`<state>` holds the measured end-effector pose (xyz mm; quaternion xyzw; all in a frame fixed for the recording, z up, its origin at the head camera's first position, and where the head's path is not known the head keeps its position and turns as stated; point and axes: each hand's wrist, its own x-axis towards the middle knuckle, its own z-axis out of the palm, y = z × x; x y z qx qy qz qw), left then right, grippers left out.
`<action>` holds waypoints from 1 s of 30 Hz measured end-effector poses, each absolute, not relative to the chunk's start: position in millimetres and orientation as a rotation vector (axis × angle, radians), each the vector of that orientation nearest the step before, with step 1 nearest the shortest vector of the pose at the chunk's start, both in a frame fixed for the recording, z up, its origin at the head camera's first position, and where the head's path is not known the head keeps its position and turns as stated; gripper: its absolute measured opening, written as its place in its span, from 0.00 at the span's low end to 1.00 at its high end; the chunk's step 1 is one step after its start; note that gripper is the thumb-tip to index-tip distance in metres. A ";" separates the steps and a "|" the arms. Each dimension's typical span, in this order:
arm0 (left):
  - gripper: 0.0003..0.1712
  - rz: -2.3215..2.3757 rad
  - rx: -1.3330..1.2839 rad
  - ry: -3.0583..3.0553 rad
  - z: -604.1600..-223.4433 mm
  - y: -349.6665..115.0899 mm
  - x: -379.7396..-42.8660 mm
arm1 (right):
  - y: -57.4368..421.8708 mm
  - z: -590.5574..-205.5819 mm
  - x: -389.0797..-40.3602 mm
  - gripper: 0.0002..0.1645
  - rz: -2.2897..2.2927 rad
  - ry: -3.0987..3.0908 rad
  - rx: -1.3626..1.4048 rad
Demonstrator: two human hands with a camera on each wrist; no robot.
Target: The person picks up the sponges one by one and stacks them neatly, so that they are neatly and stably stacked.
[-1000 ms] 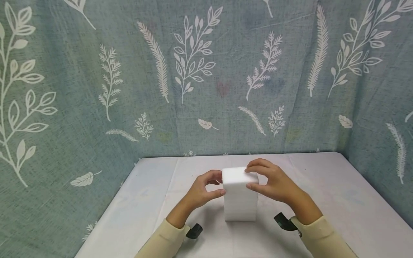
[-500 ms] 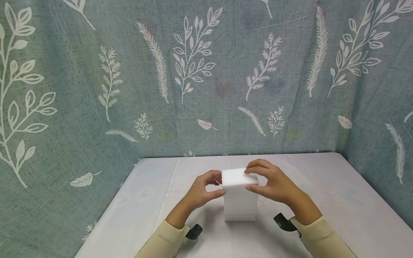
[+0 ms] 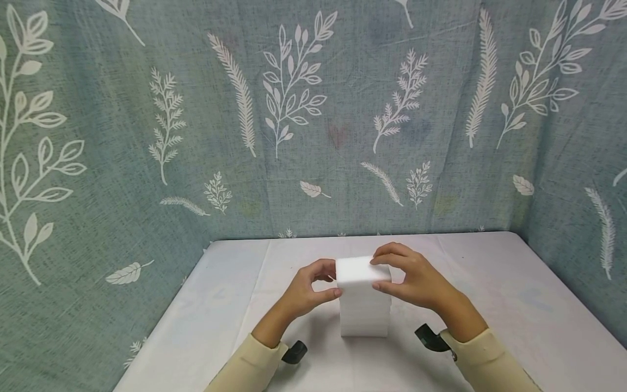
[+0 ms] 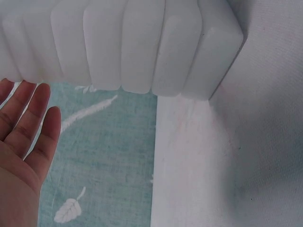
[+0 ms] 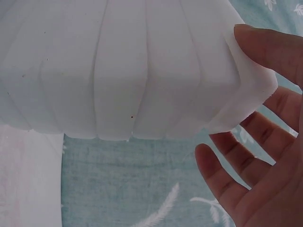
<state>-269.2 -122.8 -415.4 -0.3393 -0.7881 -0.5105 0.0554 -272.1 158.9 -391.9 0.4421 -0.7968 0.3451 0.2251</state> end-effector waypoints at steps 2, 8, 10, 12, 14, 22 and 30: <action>0.25 -1.540 -1.040 -2.390 -408.9 -122.0 -264.6 | 158.9 -392.2 -272.2 0.22 0.950 -2.199 1.219; 0.25 -1.531 -1.053 -2.378 -406.2 -121.7 -263.0 | 159.2 -393.8 -273.6 0.23 0.949 -2.227 1.224; 0.24 -1.540 -1.056 -2.373 -406.4 -122.0 -263.1 | 159.4 -394.4 -274.0 0.23 0.949 -2.246 1.217; 0.24 -1.541 -1.062 -2.368 -406.9 -122.1 -263.5 | 159.4 -394.6 -273.9 0.25 0.946 -2.261 1.209; 0.23 -1.545 -1.066 -2.366 -407.3 -122.1 -263.8 | 159.4 -394.5 -273.6 0.26 0.949 -2.276 1.201; 0.22 -1.565 -1.081 -2.365 -406.0 -122.0 -262.9 | 159.3 -392.2 -270.9 0.30 1.015 -2.346 1.174; 0.22 -1.566 -1.074 -2.380 -404.6 -122.4 -262.6 | 160.3 -392.5 -271.5 0.30 0.963 -2.338 1.171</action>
